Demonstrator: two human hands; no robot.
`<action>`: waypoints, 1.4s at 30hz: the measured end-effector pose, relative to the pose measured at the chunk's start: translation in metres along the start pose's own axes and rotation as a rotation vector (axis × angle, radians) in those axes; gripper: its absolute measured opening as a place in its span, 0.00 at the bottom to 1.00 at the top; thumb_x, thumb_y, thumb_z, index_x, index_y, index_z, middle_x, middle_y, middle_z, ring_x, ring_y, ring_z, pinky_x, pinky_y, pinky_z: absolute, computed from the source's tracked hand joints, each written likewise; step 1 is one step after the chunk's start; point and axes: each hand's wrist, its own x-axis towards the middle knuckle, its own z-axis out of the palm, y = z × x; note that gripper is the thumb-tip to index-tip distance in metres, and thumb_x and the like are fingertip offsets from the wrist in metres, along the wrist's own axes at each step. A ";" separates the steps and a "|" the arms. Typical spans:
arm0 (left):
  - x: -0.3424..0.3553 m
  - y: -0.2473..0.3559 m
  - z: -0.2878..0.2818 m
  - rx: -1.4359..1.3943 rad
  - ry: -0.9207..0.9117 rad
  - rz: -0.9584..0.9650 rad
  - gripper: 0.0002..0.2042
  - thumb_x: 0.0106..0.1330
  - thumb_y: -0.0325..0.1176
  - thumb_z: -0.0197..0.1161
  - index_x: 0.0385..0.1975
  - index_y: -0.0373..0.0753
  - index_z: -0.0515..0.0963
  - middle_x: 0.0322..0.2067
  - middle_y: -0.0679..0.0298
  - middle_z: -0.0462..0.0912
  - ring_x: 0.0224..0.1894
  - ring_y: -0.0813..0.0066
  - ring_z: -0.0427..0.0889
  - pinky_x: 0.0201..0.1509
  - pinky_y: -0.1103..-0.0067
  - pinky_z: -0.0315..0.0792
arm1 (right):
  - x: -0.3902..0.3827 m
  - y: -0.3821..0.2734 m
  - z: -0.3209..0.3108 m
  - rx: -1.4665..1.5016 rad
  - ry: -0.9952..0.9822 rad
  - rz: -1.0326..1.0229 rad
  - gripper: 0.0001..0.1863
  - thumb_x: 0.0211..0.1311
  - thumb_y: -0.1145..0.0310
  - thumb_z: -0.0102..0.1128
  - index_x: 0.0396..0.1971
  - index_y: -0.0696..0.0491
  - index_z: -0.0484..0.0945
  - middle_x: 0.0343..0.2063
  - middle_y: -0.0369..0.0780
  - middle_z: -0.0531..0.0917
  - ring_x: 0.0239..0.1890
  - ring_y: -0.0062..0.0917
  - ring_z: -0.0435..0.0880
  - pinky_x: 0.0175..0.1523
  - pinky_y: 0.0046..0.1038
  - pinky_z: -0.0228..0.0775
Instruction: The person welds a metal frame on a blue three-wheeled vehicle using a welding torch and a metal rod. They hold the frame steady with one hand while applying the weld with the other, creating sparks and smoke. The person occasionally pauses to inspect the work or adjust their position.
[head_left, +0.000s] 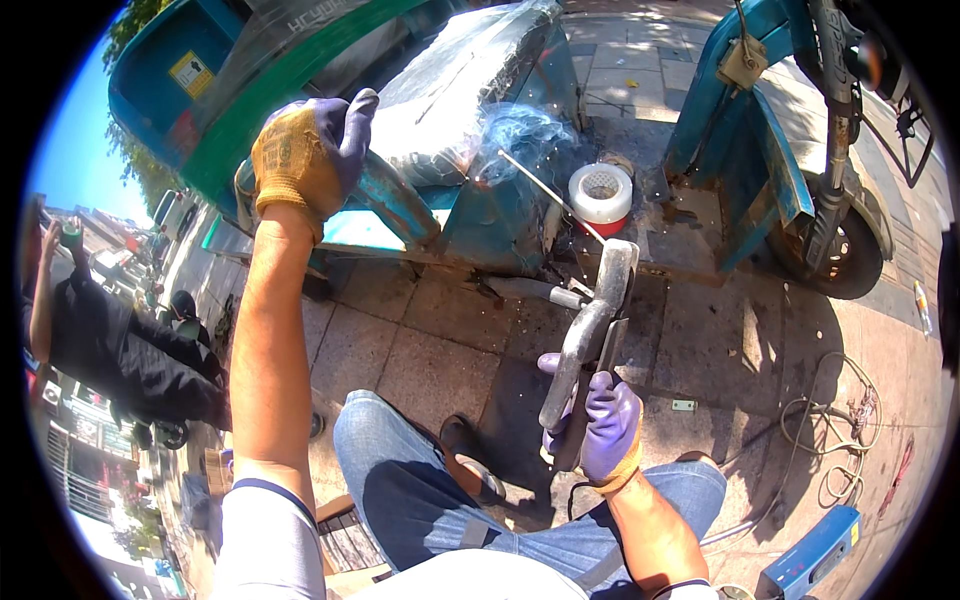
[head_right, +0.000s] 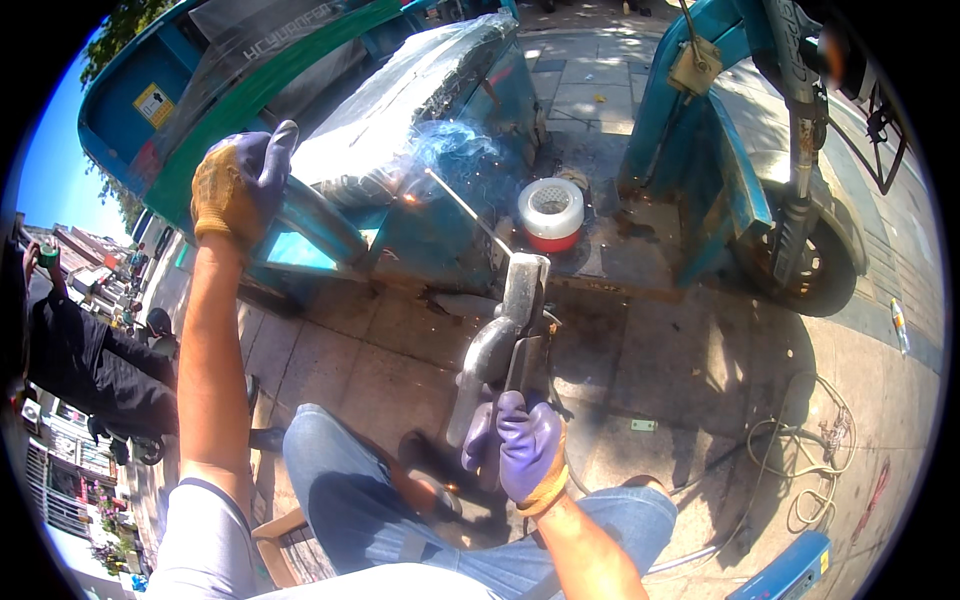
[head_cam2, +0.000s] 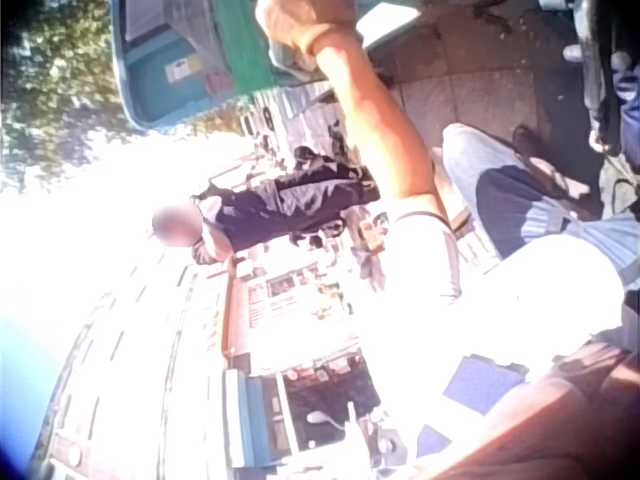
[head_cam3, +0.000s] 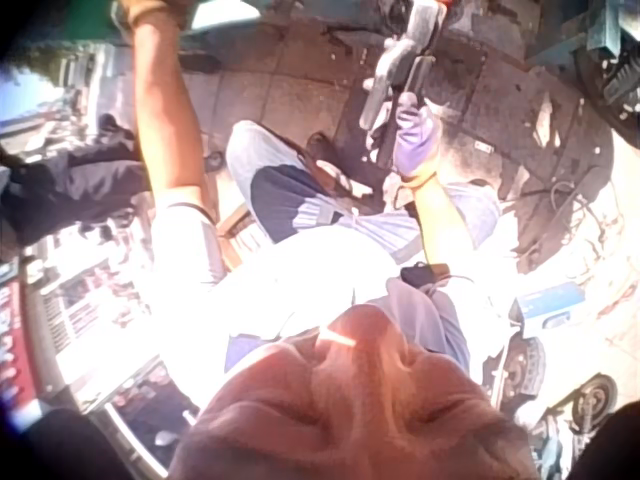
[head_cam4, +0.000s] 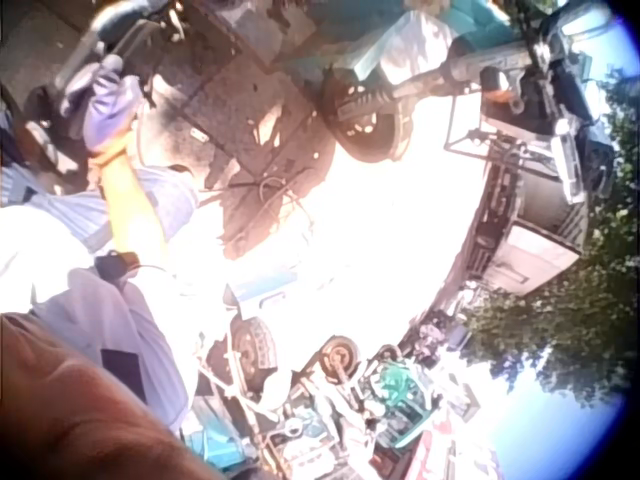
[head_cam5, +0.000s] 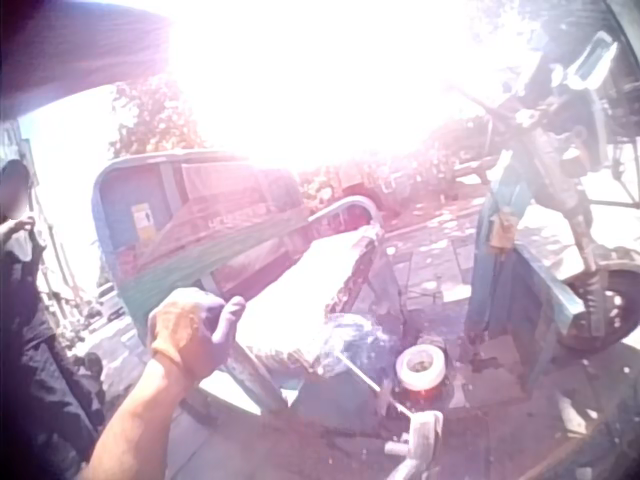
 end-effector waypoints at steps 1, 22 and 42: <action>-0.001 0.000 -0.001 0.007 -0.021 -0.012 0.27 0.76 0.57 0.55 0.25 0.39 0.83 0.28 0.51 0.83 0.38 0.47 0.81 0.44 0.58 0.72 | 0.000 -0.002 0.000 -0.037 0.006 0.015 0.22 0.81 0.64 0.45 0.59 0.64 0.79 0.22 0.41 0.84 0.18 0.23 0.82 0.24 0.25 0.77; 0.000 0.001 -0.004 0.002 -0.039 -0.017 0.28 0.76 0.58 0.54 0.25 0.39 0.83 0.27 0.52 0.82 0.37 0.48 0.81 0.43 0.58 0.72 | 0.002 0.015 -0.010 -0.180 0.001 0.001 0.16 0.79 0.61 0.54 0.36 0.60 0.68 0.24 0.45 0.85 0.23 0.27 0.88 0.26 0.28 0.81; 0.000 -0.003 0.000 -0.015 0.002 -0.002 0.28 0.75 0.57 0.56 0.23 0.39 0.82 0.26 0.51 0.81 0.36 0.49 0.81 0.41 0.58 0.71 | -0.001 0.002 0.001 -0.139 0.056 0.025 0.16 0.79 0.63 0.53 0.34 0.61 0.74 0.24 0.44 0.86 0.24 0.28 0.88 0.27 0.29 0.83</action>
